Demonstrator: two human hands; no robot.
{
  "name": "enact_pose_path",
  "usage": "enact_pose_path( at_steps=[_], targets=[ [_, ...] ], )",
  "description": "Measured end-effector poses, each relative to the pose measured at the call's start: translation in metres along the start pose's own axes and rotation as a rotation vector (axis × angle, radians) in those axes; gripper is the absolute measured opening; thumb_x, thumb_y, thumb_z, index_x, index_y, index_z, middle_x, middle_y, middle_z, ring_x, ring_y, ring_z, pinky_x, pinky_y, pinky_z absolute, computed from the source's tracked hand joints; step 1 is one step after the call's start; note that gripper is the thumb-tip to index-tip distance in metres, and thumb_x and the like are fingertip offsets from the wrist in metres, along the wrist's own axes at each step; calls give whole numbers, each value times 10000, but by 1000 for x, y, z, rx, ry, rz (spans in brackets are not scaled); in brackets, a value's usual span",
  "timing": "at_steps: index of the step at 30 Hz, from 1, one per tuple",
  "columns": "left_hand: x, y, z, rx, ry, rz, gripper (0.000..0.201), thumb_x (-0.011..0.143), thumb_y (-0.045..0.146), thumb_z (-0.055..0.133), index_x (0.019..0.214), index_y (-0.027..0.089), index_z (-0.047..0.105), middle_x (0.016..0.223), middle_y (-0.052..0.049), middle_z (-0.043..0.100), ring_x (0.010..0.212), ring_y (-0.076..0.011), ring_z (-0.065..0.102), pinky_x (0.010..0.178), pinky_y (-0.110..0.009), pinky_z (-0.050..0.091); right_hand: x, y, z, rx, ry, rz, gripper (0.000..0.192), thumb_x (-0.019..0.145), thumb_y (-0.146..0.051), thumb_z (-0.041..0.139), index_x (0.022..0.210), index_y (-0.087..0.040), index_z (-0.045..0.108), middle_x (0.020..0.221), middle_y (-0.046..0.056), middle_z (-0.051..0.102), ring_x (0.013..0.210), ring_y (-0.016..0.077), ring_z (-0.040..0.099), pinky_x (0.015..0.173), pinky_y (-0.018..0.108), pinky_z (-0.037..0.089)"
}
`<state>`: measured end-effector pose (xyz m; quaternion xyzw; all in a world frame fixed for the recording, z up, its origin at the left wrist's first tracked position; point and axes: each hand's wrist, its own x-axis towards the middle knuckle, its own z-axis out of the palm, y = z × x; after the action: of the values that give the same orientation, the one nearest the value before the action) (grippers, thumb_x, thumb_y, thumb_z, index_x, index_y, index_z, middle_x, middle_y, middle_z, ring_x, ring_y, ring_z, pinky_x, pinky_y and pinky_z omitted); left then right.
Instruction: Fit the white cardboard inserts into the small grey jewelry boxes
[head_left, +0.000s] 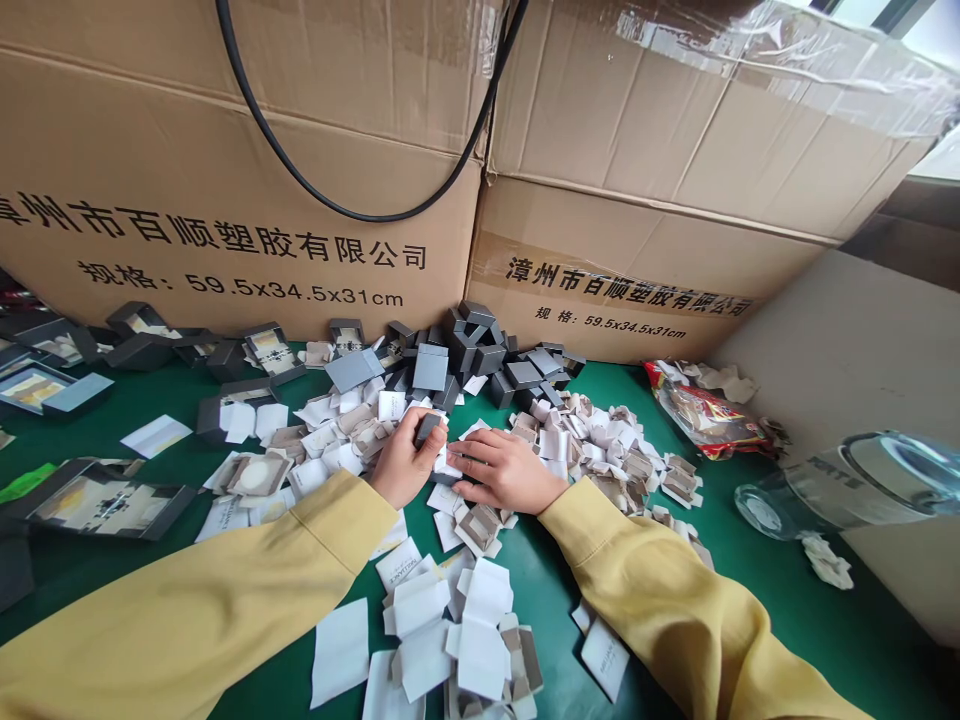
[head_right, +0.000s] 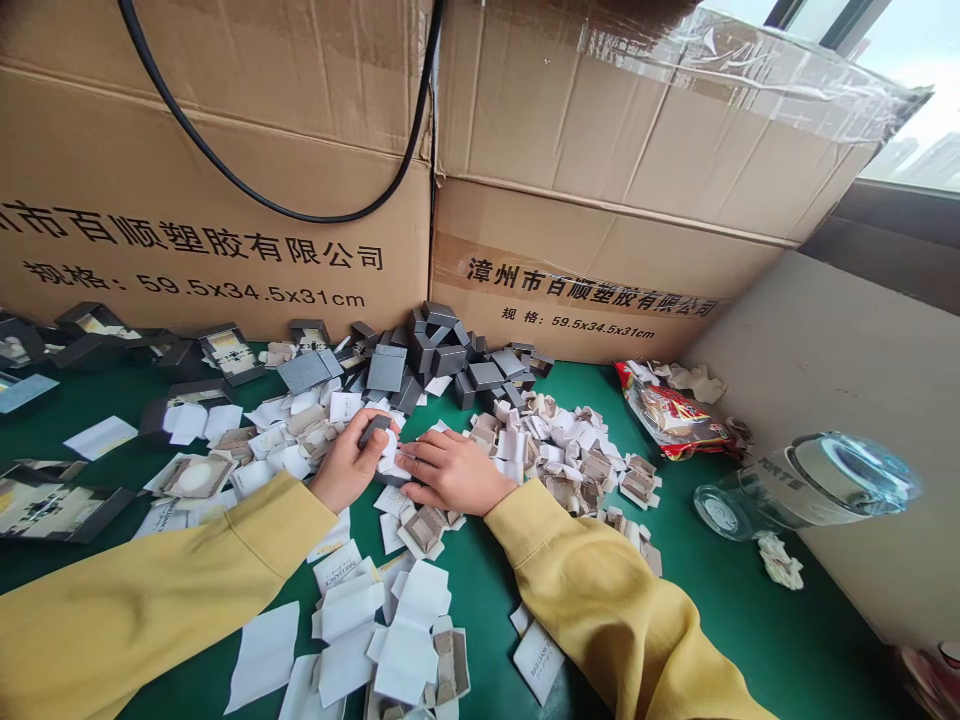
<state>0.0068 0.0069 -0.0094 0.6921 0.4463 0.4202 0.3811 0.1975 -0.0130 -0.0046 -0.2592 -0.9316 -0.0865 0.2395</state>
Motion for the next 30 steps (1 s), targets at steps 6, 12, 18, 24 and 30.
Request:
enact_pose_path(
  at_steps=[6,12,18,24,30],
  targets=[
    [2,0,0,-24,41,3,318,857,504,365,883,206,473,868,-28,600,742,-147,557,727,-291,454,0,-2,-1,-14,-10,-2,413,889,-451,484,1165,-152,552,1136,126,620,1030,225,540,828,383,475],
    [3,0,0,-47,65,9,344,876,499,307,843,202,478,855,-36,603,748,-152,561,724,-292,462,-1,-2,-3,-50,2,-32,310,924,-332,462,1177,-170,543,1142,97,623,1056,219,528,846,377,473],
    [3,1,0,-27,70,-17,342,882,486,299,847,207,493,866,-39,617,775,-163,567,753,-309,465,0,-4,-4,-8,39,-34,252,927,-227,449,1152,-183,553,1098,96,637,1054,207,537,843,382,490],
    [3,3,0,-37,74,-37,357,880,500,298,837,204,493,865,-39,615,760,-159,571,722,-297,469,1,-6,-1,84,24,5,244,932,-215,423,1131,-171,558,1046,103,649,1000,190,560,856,356,512],
    [2,3,0,-55,69,-51,354,880,499,302,837,202,490,865,-39,608,756,-156,563,708,-290,461,0,-7,2,56,13,11,221,924,-214,430,1091,-169,568,1002,97,652,954,196,561,887,392,482]
  ],
)
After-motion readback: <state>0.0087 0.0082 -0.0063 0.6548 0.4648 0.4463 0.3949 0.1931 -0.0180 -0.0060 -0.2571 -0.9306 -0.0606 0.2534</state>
